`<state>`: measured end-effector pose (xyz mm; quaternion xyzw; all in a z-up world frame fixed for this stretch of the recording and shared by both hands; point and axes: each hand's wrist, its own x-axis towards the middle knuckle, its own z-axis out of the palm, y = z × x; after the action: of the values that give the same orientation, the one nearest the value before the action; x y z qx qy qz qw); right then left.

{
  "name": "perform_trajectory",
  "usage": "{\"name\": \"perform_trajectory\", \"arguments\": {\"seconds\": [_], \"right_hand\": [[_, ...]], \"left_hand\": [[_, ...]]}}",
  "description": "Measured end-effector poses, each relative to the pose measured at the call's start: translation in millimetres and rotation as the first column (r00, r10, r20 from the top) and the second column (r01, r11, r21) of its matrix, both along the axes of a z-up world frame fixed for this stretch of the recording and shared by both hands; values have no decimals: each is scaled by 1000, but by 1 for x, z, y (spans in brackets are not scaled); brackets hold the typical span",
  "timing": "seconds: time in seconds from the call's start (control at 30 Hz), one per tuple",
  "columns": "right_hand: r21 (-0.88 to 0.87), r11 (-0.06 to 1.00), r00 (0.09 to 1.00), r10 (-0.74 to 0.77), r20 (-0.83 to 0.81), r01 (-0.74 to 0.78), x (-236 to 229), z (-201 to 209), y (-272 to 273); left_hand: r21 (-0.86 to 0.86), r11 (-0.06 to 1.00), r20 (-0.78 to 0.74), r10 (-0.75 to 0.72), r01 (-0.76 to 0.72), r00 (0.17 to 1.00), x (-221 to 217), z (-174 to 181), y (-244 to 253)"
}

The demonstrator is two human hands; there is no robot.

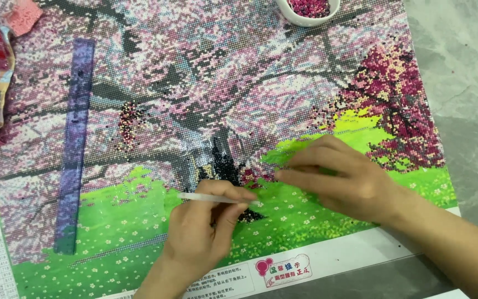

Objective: Using a stylus tool to pick up small resin diamonds from a tray and place them onto a coded adhesive canvas.

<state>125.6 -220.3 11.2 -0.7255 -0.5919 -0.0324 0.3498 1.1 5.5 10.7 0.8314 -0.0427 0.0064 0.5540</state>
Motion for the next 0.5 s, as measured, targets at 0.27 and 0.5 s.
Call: {"name": "perform_trajectory", "arguments": {"seconds": [0.27, 0.5], "right_hand": [[174, 964, 979, -189, -80, 200, -4, 6, 1], [230, 941, 966, -222, -134, 248, -3, 2, 1]], "left_hand": [[-319, 915, -149, 209, -247, 966, 3, 8, -1], [-331, 877, -89, 339, -349, 937, 11, 32, 10]]}}
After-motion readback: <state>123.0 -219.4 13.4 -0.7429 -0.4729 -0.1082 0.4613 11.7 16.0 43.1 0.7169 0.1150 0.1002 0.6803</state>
